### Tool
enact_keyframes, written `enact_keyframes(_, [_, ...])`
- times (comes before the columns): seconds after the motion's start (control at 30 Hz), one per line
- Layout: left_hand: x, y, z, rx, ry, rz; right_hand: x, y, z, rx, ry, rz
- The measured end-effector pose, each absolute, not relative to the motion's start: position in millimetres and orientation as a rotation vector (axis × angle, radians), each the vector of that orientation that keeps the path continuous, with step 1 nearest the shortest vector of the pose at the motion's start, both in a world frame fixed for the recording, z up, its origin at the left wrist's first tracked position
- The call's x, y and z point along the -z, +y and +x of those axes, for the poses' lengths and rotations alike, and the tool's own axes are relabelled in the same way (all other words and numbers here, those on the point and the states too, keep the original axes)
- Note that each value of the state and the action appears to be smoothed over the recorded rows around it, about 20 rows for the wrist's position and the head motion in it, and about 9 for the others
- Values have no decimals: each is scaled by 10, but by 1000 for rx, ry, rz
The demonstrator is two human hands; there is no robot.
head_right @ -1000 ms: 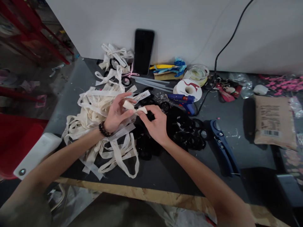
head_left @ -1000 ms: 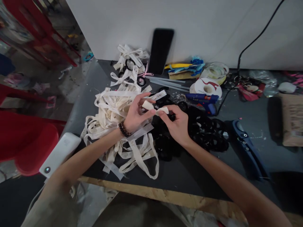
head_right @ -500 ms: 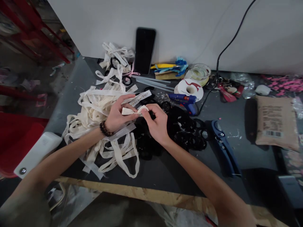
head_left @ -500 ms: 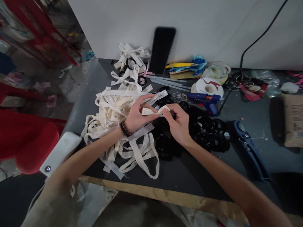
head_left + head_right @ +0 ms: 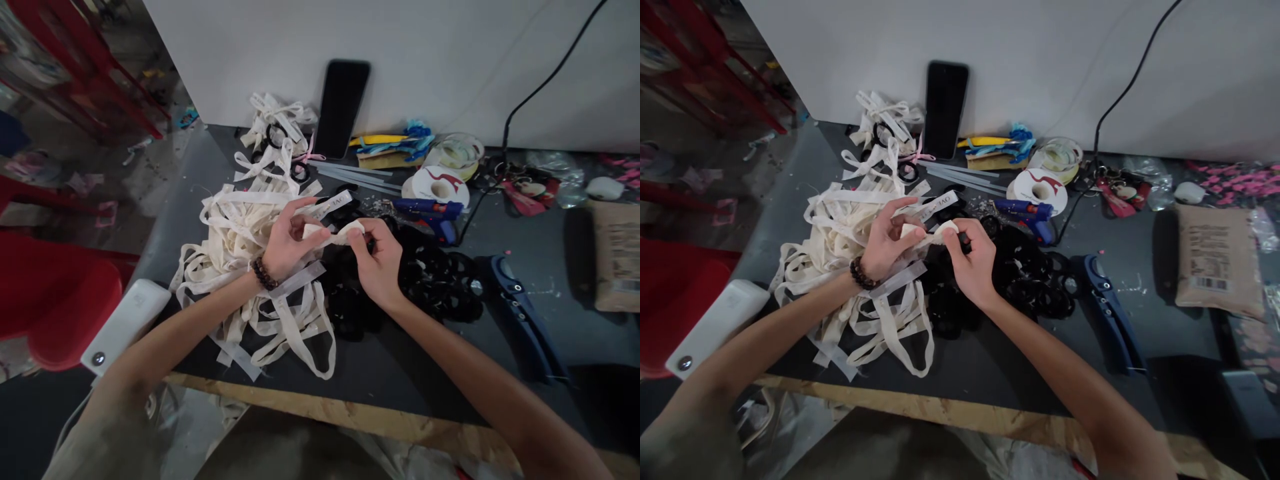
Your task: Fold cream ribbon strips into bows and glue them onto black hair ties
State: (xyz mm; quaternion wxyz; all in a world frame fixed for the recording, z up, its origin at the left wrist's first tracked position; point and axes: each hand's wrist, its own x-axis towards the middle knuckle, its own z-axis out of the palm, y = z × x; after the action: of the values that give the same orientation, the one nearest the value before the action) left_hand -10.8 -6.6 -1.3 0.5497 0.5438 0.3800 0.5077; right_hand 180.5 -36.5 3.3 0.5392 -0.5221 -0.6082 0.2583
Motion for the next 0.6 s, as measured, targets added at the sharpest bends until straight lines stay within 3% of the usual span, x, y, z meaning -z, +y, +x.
enact_keyframes(0.6, [61, -51, -114, -1137, 800, 1171, 9, -380, 1832, -750, -1481, -1161])
